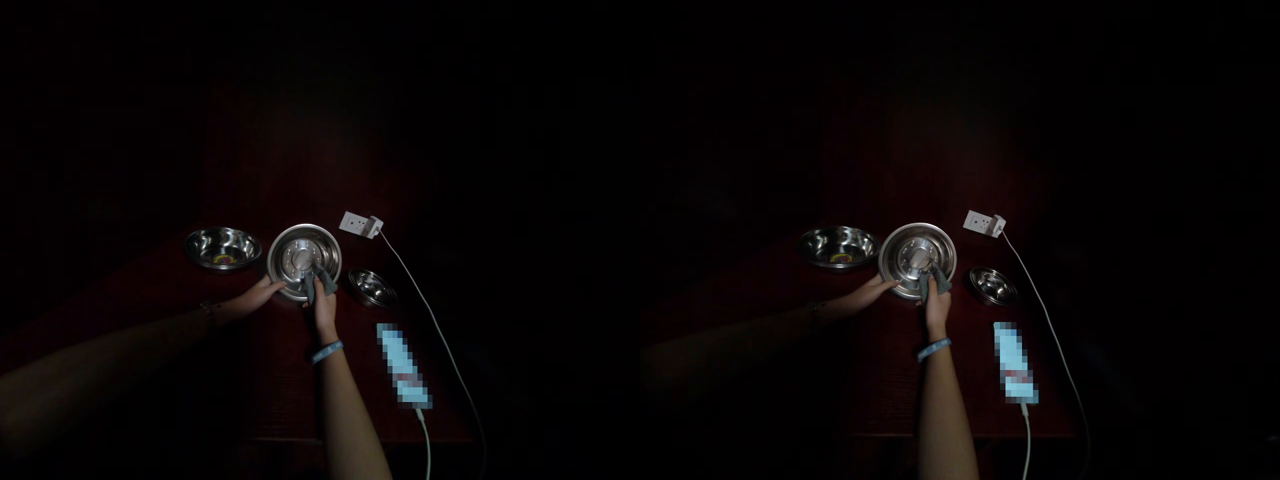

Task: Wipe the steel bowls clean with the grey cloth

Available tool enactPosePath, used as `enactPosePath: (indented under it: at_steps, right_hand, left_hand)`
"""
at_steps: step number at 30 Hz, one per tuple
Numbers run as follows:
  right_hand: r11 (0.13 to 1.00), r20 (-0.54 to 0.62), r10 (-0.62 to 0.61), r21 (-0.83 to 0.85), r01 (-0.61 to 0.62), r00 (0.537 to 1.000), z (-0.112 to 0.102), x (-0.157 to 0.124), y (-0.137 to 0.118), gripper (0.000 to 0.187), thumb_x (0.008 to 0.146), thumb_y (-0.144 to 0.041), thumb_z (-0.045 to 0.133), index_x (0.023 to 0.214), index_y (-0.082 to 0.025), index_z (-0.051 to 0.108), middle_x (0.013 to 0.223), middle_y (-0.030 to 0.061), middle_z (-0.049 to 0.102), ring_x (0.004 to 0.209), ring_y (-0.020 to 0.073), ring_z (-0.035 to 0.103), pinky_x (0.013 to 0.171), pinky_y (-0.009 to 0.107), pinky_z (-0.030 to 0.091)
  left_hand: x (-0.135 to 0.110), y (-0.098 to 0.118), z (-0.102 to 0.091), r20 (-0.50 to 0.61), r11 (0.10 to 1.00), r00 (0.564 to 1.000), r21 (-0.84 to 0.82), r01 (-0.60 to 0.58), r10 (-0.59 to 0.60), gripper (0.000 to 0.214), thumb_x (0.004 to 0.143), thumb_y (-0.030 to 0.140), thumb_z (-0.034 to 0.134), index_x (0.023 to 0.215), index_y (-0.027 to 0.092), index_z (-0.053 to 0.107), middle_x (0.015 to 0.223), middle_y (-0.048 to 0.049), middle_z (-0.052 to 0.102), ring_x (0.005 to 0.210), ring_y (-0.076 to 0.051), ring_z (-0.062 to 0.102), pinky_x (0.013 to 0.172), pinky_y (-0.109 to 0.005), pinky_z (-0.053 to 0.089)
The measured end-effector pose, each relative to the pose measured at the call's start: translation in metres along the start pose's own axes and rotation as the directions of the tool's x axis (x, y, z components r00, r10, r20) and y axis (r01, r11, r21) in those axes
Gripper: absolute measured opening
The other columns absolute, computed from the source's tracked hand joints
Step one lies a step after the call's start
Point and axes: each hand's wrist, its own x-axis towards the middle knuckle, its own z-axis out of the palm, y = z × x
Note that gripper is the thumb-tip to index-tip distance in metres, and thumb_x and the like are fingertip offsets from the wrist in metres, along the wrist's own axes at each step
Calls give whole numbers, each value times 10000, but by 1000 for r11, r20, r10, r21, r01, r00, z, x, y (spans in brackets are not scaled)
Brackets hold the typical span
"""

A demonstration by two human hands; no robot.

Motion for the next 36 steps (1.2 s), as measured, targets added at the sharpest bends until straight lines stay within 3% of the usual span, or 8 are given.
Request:
enactPosePath:
  at_steps: [3, 7, 12, 20, 23, 25, 29, 36]
  right_hand:
    - [983, -139, -86, -174, 61, 987, -16, 7, -2, 326, 754, -469, 619, 854, -171, 707, 789, 43, 726, 759, 201, 665, 694, 272, 502]
    - [956, -121, -134, -277, 96, 984, -13, 3, -1, 349, 775, -486, 577, 855, -183, 730, 865, 66, 747, 881, 237, 679, 754, 285, 494]
    - [960, -98, -154, -252, 125, 983, -1, -3, 1, 369, 808, -476, 521, 889, -187, 736, 832, 59, 748, 806, 224, 685, 677, 276, 491]
    - [982, -191, -130, -157, 101, 973, -4, 4, 7, 388, 768, -457, 566, 942, -154, 735, 886, 67, 742, 840, 220, 674, 731, 282, 500]
    - [995, -226, -95, -59, 84, 969, -5, 6, 9, 464, 783, -472, 559, 1055, -126, 705, 951, 82, 729, 838, 210, 668, 699, 276, 513]
    - [999, -259, -36, -4, 37, 965, -6, 8, 10, 506, 797, -486, 545, 1111, -114, 681, 955, 86, 720, 792, 197, 665, 641, 265, 518]
    - [999, -306, 35, 50, -21, 951, -7, 8, 11, 546, 809, -499, 531, 1146, -91, 665, 895, 87, 715, 686, 184, 653, 543, 256, 509]
    - [999, -265, 26, 44, -15, 964, -4, 6, 11, 573, 793, -525, 538, 1135, -88, 677, 855, 85, 729, 668, 193, 667, 548, 247, 505]
  left_hand:
    - [0, 1, 0, -36, 998, 997, 11, 64, -64, 435, 722, 166, 632, 1157, 183, 639, 1145, -72, 706, 1230, -255, 542, 1093, -384, 361]
    - [4, 1, -3, -114, 989, 983, 12, 144, -142, 328, 769, 224, 597, 1085, 161, 659, 1079, -81, 727, 1128, -261, 612, 1054, -390, 413]
    - [13, -2, -4, -171, 995, 982, 26, 91, -86, 327, 794, 288, 599, 1094, 167, 650, 1152, -86, 704, 1154, -266, 599, 1055, -401, 414]
    - [16, -7, -10, -63, 988, 997, 151, -32, 42, 560, 797, 320, 625, 1324, 183, 494, 1405, -106, 527, 1318, -245, 453, 1125, -363, 305]
    - [15, 0, -14, -75, 990, 997, 134, 30, -20, 610, 845, 458, 553, 1388, 215, 421, 1447, -98, 484, 1306, -235, 460, 1088, -359, 338]
    - [14, 6, -15, -121, 990, 988, 100, 104, -92, 612, 889, 553, 407, 1393, 205, 419, 1391, -115, 541, 1187, -243, 554, 1023, -387, 390]
    - [13, 14, -16, -126, 990, 982, -50, 135, -140, 685, 918, 593, 197, 1372, 143, 445, 1336, -146, 587, 994, -214, 625, 878, -347, 458]
    - [17, 5, -24, -229, 986, 960, -74, 149, -163, 457, 914, 418, 353, 1212, 168, 593, 1403, -116, 535, 988, -185, 608, 831, -294, 465]
